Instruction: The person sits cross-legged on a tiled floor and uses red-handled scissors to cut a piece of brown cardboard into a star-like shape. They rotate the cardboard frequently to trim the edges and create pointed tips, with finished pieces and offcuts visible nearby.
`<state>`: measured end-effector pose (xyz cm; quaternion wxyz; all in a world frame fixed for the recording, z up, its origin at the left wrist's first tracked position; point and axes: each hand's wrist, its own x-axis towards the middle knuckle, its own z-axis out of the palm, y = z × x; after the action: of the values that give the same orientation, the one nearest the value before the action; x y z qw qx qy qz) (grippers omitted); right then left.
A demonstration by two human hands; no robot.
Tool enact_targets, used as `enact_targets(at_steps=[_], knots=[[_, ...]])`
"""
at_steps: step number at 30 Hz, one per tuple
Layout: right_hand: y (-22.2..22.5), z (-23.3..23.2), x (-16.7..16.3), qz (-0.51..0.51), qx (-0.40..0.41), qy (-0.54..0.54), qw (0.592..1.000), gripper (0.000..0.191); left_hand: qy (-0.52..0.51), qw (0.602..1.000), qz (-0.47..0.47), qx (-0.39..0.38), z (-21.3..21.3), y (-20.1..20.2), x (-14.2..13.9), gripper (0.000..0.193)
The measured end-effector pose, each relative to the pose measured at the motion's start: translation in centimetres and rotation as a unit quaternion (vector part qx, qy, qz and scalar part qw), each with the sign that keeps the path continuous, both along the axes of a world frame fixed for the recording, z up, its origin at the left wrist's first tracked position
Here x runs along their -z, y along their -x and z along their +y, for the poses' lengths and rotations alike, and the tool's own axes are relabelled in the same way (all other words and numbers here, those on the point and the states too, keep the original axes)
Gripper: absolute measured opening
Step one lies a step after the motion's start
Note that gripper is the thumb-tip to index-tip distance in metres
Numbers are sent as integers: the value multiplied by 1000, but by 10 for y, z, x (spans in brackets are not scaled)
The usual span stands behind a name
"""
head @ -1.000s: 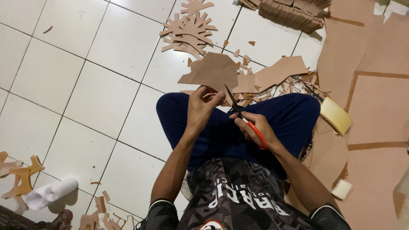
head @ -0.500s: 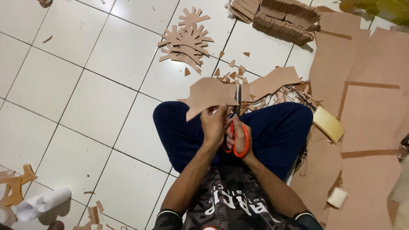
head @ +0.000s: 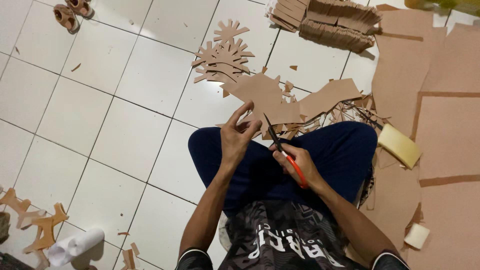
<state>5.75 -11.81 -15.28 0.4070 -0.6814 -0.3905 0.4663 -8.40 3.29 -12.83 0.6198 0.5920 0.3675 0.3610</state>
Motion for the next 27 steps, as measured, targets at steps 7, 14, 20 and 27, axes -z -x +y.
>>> enact_targets(at_steps=[7,14,20,27], knots=[[-5,1,-6,22,6,13,1000,47,-13,999,32,4,-8,-6,6,54],[-10,-3,-10,35,46,23,998,41,-6,1000,17,15,-11,-15,7,55],[-9,-7,-8,17,69,16,997,34,19,999,4,33,-12,-20,8,54],[-15,-7,-3,61,56,28,996,30,10,1000,-16,3,-18,-29,6,42]])
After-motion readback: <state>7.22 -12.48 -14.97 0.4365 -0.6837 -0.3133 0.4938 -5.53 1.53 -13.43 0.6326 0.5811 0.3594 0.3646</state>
